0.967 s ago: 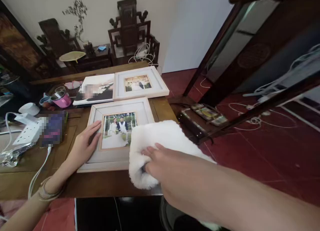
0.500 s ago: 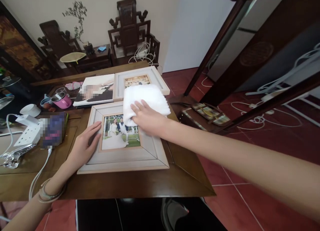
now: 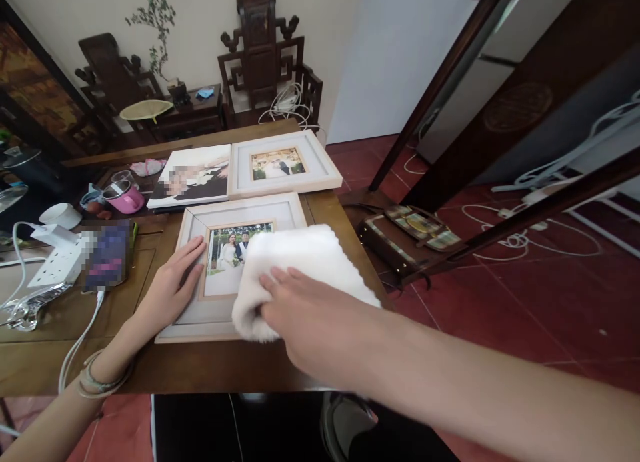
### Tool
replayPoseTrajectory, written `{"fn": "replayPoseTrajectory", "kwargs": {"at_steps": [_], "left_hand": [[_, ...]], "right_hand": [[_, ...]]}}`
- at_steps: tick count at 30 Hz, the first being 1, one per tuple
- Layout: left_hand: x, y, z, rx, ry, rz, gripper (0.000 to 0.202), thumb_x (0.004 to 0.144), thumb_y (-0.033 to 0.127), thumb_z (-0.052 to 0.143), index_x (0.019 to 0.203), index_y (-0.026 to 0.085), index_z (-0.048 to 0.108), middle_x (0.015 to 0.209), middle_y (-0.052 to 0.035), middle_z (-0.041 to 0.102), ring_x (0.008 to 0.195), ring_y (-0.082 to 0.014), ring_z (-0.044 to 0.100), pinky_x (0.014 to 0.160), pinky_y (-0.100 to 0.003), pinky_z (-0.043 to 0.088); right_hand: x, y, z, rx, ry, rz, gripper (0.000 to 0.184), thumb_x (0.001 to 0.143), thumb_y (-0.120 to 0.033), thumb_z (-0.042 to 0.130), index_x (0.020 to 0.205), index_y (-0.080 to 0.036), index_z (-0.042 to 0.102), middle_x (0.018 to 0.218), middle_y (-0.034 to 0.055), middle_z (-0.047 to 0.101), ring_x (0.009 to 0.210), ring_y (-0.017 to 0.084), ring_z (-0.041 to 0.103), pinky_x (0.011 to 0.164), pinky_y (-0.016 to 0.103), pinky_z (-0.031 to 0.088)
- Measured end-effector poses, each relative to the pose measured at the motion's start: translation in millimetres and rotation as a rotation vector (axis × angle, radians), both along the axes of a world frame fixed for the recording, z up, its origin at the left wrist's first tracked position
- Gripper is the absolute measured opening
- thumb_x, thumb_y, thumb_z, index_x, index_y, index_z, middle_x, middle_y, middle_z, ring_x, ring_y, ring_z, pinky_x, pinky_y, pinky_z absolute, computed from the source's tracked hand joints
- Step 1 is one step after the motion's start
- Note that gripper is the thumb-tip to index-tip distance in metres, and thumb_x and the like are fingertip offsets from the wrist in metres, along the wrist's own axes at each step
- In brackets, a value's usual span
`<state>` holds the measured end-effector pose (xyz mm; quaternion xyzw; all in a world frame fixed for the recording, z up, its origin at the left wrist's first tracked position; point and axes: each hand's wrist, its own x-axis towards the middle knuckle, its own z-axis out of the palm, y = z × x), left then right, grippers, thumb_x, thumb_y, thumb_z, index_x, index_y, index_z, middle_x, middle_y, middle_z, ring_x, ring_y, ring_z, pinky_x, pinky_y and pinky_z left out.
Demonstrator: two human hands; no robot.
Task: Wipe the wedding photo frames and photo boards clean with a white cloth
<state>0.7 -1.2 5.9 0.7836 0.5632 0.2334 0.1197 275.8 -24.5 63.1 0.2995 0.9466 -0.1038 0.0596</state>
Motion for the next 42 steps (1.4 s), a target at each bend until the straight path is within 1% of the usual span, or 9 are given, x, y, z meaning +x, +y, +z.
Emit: {"fn": "replayPoseTrajectory", "kwargs": {"at_steps": [6, 10, 15, 20, 23, 29, 35, 39, 42], "left_hand": [[-1, 1, -0.2, 0.045, 0.000, -0.006, 0.047, 0.098, 0.033, 0.039, 0.137, 0.010, 0.052, 0.153, -0.0164, 0.040, 0.144, -0.0265, 0.034, 0.119, -0.047, 0.027], [-3, 2, 0.4, 0.068, -0.028, 0.005, 0.045, 0.098, 0.032, 0.041, 0.134, 0.010, 0.054, 0.150, -0.0170, 0.045, 0.141, -0.0259, 0.039, 0.118, -0.046, 0.031], [-5, 4, 0.0, 0.117, -0.077, 0.030, 0.040, 0.097, 0.029, 0.042, 0.129, 0.011, 0.059, 0.143, -0.0167, 0.053, 0.136, -0.0253, 0.046, 0.116, -0.048, 0.035], [-6, 3, -1.2, 0.102, -0.038, -0.010, 0.042, 0.097, 0.025, 0.038, 0.134, 0.012, 0.054, 0.149, -0.0161, 0.046, 0.142, -0.0247, 0.039, 0.118, -0.048, 0.031], [-5, 2, -1.5, 0.085, -0.028, -0.043, 0.044, 0.097, 0.023, 0.036, 0.136, 0.013, 0.053, 0.151, -0.0155, 0.044, 0.142, -0.0244, 0.037, 0.118, -0.048, 0.031], [-3, 3, -0.9, 0.005, 0.002, -0.040, 0.048, 0.098, 0.026, 0.034, 0.142, 0.010, 0.046, 0.153, -0.0168, 0.039, 0.145, -0.0267, 0.033, 0.118, -0.050, 0.029], [-2, 3, -2.3, 0.013, -0.014, -0.026, 0.048, 0.099, 0.028, 0.034, 0.142, 0.011, 0.046, 0.153, -0.0166, 0.040, 0.145, -0.0262, 0.032, 0.120, -0.049, 0.026], [-2, 2, -3.9, 0.012, 0.005, -0.015, 0.049, 0.099, 0.027, 0.032, 0.142, 0.008, 0.045, 0.153, -0.0178, 0.040, 0.145, -0.0259, 0.032, 0.119, -0.049, 0.027], [-2, 2, -4.4, 0.018, 0.009, -0.015, 0.049, 0.098, 0.026, 0.032, 0.142, 0.009, 0.045, 0.153, -0.0173, 0.040, 0.145, -0.0257, 0.032, 0.119, -0.049, 0.028]], "right_hand": [[-19, 70, -15.7, 0.349, -0.034, -0.111, 0.045, 0.073, 0.002, 0.055, 0.117, -0.002, 0.065, 0.149, 0.0272, 0.038, 0.140, 0.040, 0.030, 0.114, 0.054, 0.025], [-23, 97, -26.9, 0.400, -0.096, -0.099, 0.048, 0.074, 0.000, 0.058, 0.122, -0.004, 0.064, 0.152, 0.0255, 0.034, 0.141, 0.043, 0.027, 0.113, 0.059, 0.022], [-21, 68, -20.4, 0.297, -0.124, -0.035, 0.042, 0.073, -0.001, 0.059, 0.114, -0.004, 0.069, 0.149, 0.0274, 0.037, 0.139, 0.045, 0.030, 0.112, 0.060, 0.024], [-9, 16, 5.2, 0.007, -0.072, 0.077, 0.035, 0.070, 0.000, 0.058, 0.102, -0.006, 0.072, 0.148, 0.0271, 0.039, 0.138, 0.042, 0.033, 0.113, 0.056, 0.029], [-4, 4, 12.0, -0.102, 0.013, 0.093, 0.039, 0.069, 0.003, 0.053, 0.101, -0.008, 0.072, 0.147, 0.0232, 0.042, 0.138, 0.037, 0.035, 0.114, 0.052, 0.030], [-15, 41, -7.9, 0.129, 0.000, -0.066, 0.047, 0.071, 0.007, 0.050, 0.113, -0.003, 0.067, 0.151, 0.0278, 0.034, 0.141, 0.042, 0.025, 0.114, 0.058, 0.026], [-34, 90, -21.0, 0.335, -0.127, -0.088, 0.047, 0.074, 0.001, 0.058, 0.121, -0.002, 0.064, 0.154, 0.0284, 0.028, 0.141, 0.048, 0.020, 0.111, 0.065, 0.022], [-40, 65, -18.7, 0.275, -0.137, -0.073, 0.041, 0.075, -0.002, 0.060, 0.115, -0.004, 0.068, 0.152, 0.0281, 0.031, 0.140, 0.048, 0.025, 0.112, 0.063, 0.021], [-41, 28, -2.7, 0.093, -0.194, -0.064, 0.048, 0.068, -0.007, 0.069, 0.116, -0.006, 0.069, 0.150, 0.0288, 0.034, 0.137, 0.048, 0.030, 0.110, 0.063, 0.027]]}}
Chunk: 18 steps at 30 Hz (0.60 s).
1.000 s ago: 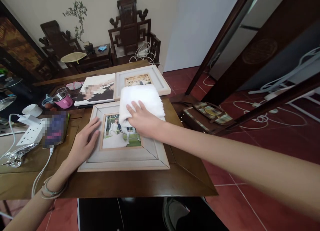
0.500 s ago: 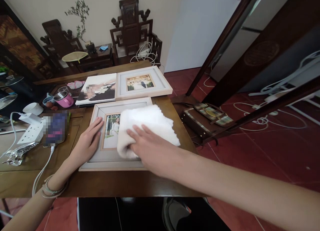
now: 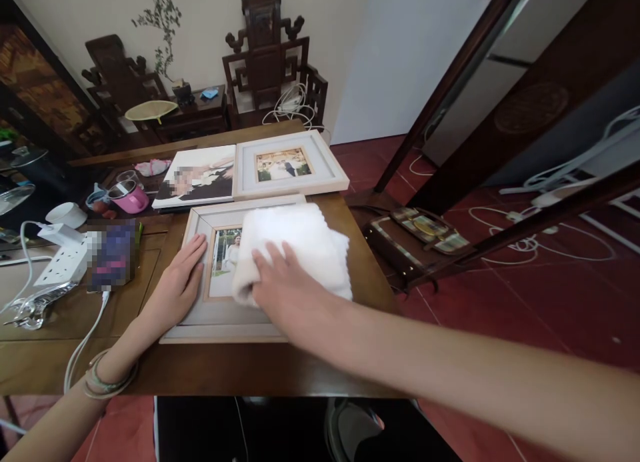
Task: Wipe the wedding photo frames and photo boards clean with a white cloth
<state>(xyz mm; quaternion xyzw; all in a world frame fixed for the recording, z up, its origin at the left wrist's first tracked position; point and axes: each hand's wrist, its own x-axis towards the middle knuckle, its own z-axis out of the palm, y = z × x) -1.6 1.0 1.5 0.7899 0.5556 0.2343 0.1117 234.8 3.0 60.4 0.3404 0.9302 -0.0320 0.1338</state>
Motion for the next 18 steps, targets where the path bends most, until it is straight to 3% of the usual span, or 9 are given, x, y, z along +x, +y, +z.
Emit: {"fn": "replayPoseTrajectory", "kwargs": {"at_steps": [3, 6, 9, 14, 18], "left_hand": [[0, 0, -0.8, 0.008, -0.002, 0.006, 0.048, 0.098, 0.025, 0.033, 0.141, 0.009, 0.046, 0.152, -0.0173, 0.041, 0.145, -0.0256, 0.033, 0.119, -0.049, 0.028], [0, 0, -2.2, 0.026, 0.000, 0.008, 0.048, 0.098, 0.024, 0.033, 0.140, 0.008, 0.047, 0.151, -0.0180, 0.042, 0.144, -0.0254, 0.034, 0.119, -0.049, 0.028], [0, 1, -3.1, 0.040, -0.002, 0.009, 0.047, 0.098, 0.025, 0.034, 0.139, 0.008, 0.048, 0.150, -0.0184, 0.044, 0.144, -0.0258, 0.035, 0.119, -0.049, 0.028], [-1, 1, -2.3, 0.040, -0.024, 0.000, 0.047, 0.098, 0.026, 0.035, 0.138, 0.005, 0.049, 0.149, -0.0207, 0.045, 0.143, -0.0269, 0.036, 0.119, -0.049, 0.029], [-1, 1, -1.9, 0.041, -0.031, 0.002, 0.047, 0.098, 0.026, 0.035, 0.138, 0.006, 0.049, 0.148, -0.0204, 0.046, 0.143, -0.0270, 0.037, 0.118, -0.050, 0.029]], "right_hand": [[-1, -29, 21.6, -0.248, -0.062, 0.038, 0.050, 0.058, -0.013, 0.078, 0.107, -0.009, 0.073, 0.149, 0.0279, 0.037, 0.133, 0.049, 0.037, 0.106, 0.062, 0.035], [-2, -36, 29.9, -0.316, -0.008, 0.078, 0.049, 0.065, -0.017, 0.074, 0.113, -0.008, 0.070, 0.149, 0.0271, 0.038, 0.133, 0.045, 0.040, 0.107, 0.057, 0.037], [-4, -19, 17.2, -0.174, 0.038, 0.041, 0.053, 0.071, -0.009, 0.065, 0.123, -0.005, 0.064, 0.151, 0.0274, 0.034, 0.138, 0.045, 0.032, 0.108, 0.059, 0.034], [-2, 43, -11.8, 0.205, 0.139, -0.031, 0.052, 0.075, 0.002, 0.052, 0.125, -0.005, 0.062, 0.155, 0.0241, 0.026, 0.143, 0.045, 0.018, 0.112, 0.065, 0.021], [-8, 80, -17.1, 0.275, 0.129, 0.008, 0.052, 0.076, 0.001, 0.053, 0.127, -0.004, 0.060, 0.156, 0.0241, 0.025, 0.143, 0.044, 0.018, 0.112, 0.061, 0.023]]}}
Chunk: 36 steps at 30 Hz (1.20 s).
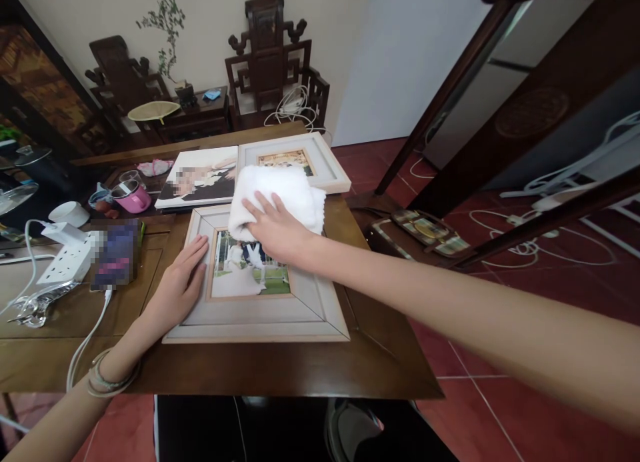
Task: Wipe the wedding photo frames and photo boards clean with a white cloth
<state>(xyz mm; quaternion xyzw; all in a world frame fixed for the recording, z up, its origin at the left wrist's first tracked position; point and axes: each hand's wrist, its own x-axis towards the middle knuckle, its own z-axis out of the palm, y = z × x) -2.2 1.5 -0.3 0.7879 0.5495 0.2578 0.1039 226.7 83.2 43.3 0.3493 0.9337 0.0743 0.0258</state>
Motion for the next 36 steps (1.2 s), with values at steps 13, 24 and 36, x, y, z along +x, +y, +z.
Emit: {"fn": "replayPoseTrajectory", "kwargs": {"at_steps": [13, 24, 36], "left_hand": [[0, 0, -1.3, 0.012, -0.006, 0.010, 0.046, 0.097, 0.025, 0.036, 0.137, 0.007, 0.051, 0.148, -0.0193, 0.047, 0.142, -0.0266, 0.038, 0.118, -0.050, 0.030], [0, 0, -1.7, -0.005, 0.032, -0.020, 0.047, 0.097, 0.022, 0.034, 0.140, 0.008, 0.047, 0.149, -0.0195, 0.045, 0.143, -0.0280, 0.035, 0.119, -0.050, 0.028], [-1, 0, -0.1, -0.019, 0.069, -0.008, 0.045, 0.096, 0.020, 0.034, 0.138, 0.007, 0.048, 0.149, -0.0192, 0.045, 0.143, -0.0275, 0.036, 0.118, -0.051, 0.032]], "right_hand": [[-9, -118, 49.9, -0.552, -0.112, 0.200, 0.044, 0.071, -0.012, 0.069, 0.115, -0.010, 0.070, 0.151, 0.0250, 0.036, 0.136, 0.044, 0.037, 0.107, 0.057, 0.038], [-30, -28, -6.8, -0.030, 0.040, 0.085, 0.041, 0.084, -0.002, 0.051, 0.122, -0.011, 0.067, 0.157, 0.0187, 0.025, 0.144, 0.039, 0.019, 0.115, 0.058, 0.022], [-27, -87, 14.1, -0.302, -0.073, 0.183, 0.042, 0.081, -0.009, 0.060, 0.122, -0.005, 0.066, 0.155, 0.0261, 0.024, 0.140, 0.048, 0.020, 0.112, 0.061, 0.025]]}}
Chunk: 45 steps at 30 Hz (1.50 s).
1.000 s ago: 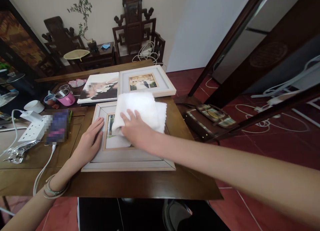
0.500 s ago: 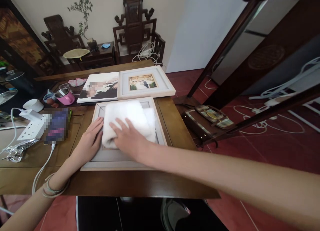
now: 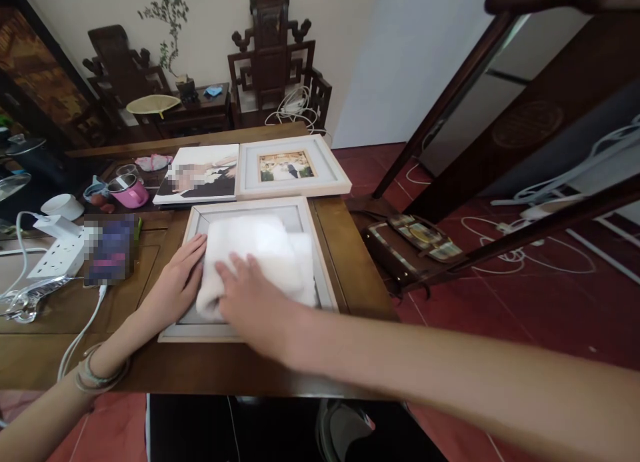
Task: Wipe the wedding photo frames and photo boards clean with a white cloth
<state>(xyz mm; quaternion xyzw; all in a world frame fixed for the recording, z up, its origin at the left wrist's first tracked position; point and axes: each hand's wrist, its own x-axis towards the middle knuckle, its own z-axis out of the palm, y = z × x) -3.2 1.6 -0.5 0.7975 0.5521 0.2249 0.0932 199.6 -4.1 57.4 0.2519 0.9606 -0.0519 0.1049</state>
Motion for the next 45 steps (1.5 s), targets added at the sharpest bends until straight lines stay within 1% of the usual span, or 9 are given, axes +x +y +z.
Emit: {"fn": "replayPoseTrajectory", "kwargs": {"at_steps": [4, 9, 15, 20, 25, 31, 38, 41, 45], "left_hand": [[2, 3, 3.0, 0.031, 0.025, 0.011, 0.039, 0.094, 0.018, 0.038, 0.126, 0.006, 0.056, 0.143, -0.0203, 0.051, 0.138, -0.0278, 0.042, 0.117, -0.048, 0.034], [1, 6, 0.3, 0.067, 0.001, 0.002, 0.039, 0.093, 0.016, 0.035, 0.121, 0.003, 0.059, 0.138, -0.0220, 0.054, 0.135, -0.0283, 0.046, 0.116, -0.048, 0.036], [0, 2, 0.8, 0.046, -0.104, -0.004, 0.047, 0.100, 0.027, 0.029, 0.140, 0.008, 0.044, 0.150, -0.0189, 0.043, 0.143, -0.0255, 0.036, 0.118, -0.048, 0.030], [2, -1, 4.8, 0.053, -0.176, -0.004, 0.055, 0.102, 0.039, 0.028, 0.150, 0.012, 0.029, 0.157, -0.0176, 0.032, 0.146, -0.0243, 0.029, 0.120, -0.047, 0.025], [0, -3, 4.4, 0.060, -0.246, -0.002, 0.057, 0.102, 0.045, 0.025, 0.149, 0.013, 0.032, 0.156, -0.0163, 0.034, 0.146, -0.0248, 0.030, 0.120, -0.047, 0.025], [-1, -3, 5.9, 0.041, -0.275, 0.062, 0.055, 0.102, 0.043, 0.026, 0.145, 0.011, 0.040, 0.150, -0.0174, 0.045, 0.140, -0.0255, 0.040, 0.117, -0.048, 0.030], [-2, 3, -1.4, 0.037, -0.136, 0.007, 0.045, 0.096, 0.021, 0.035, 0.136, 0.007, 0.051, 0.148, -0.0194, 0.046, 0.144, -0.0254, 0.035, 0.119, -0.049, 0.028], [-2, 4, -4.7, 0.051, -0.157, -0.004, 0.049, 0.090, 0.010, 0.035, 0.136, 0.009, 0.052, 0.147, -0.0172, 0.049, 0.144, -0.0239, 0.033, 0.119, -0.049, 0.028], [-3, 4, -3.5, 0.054, -0.204, 0.006, 0.052, 0.087, 0.006, 0.035, 0.135, 0.012, 0.053, 0.145, -0.0147, 0.052, 0.143, -0.0235, 0.036, 0.119, -0.051, 0.029]], "right_hand": [[12, -26, 14.2, -0.157, -0.008, 0.065, 0.046, 0.075, -0.011, 0.066, 0.121, -0.004, 0.066, 0.155, 0.0259, 0.023, 0.141, 0.047, 0.020, 0.113, 0.061, 0.024], [16, -5, 16.6, -0.228, 0.007, 0.015, 0.048, 0.078, -0.002, 0.055, 0.125, -0.007, 0.064, 0.157, 0.0171, 0.022, 0.145, 0.035, 0.016, 0.118, 0.050, 0.022], [-1, 47, -8.3, 0.129, 0.090, -0.123, 0.044, 0.081, 0.001, 0.052, 0.123, -0.006, 0.064, 0.157, 0.0199, 0.023, 0.144, 0.038, 0.016, 0.117, 0.052, 0.023], [-25, 69, -15.0, 0.302, 0.163, -0.084, 0.036, 0.092, -0.005, 0.043, 0.118, -0.006, 0.068, 0.152, 0.0220, 0.034, 0.142, 0.039, 0.027, 0.114, 0.055, 0.028], [-35, 31, -9.4, 0.236, 0.140, 0.002, 0.032, 0.095, -0.016, 0.047, 0.115, -0.010, 0.071, 0.149, 0.0233, 0.039, 0.138, 0.043, 0.034, 0.110, 0.057, 0.033], [-14, -25, 2.9, 0.026, 0.130, 0.089, 0.029, 0.090, -0.018, 0.056, 0.112, -0.010, 0.073, 0.149, 0.0232, 0.039, 0.137, 0.045, 0.033, 0.110, 0.059, 0.032], [34, -25, 13.6, -0.235, -0.080, -0.090, 0.030, 0.070, -0.023, 0.076, 0.098, -0.012, 0.077, 0.150, 0.0249, 0.037, 0.137, 0.047, 0.033, 0.107, 0.061, 0.033], [36, -26, 16.6, -0.220, -0.093, -0.021, 0.050, 0.056, -0.021, 0.083, 0.104, -0.006, 0.074, 0.150, 0.0296, 0.034, 0.137, 0.049, 0.031, 0.108, 0.059, 0.032], [15, -32, 19.5, -0.145, 0.042, 0.176, 0.041, 0.074, -0.018, 0.068, 0.113, -0.007, 0.070, 0.149, 0.0260, 0.039, 0.137, 0.042, 0.036, 0.109, 0.054, 0.033]]}}
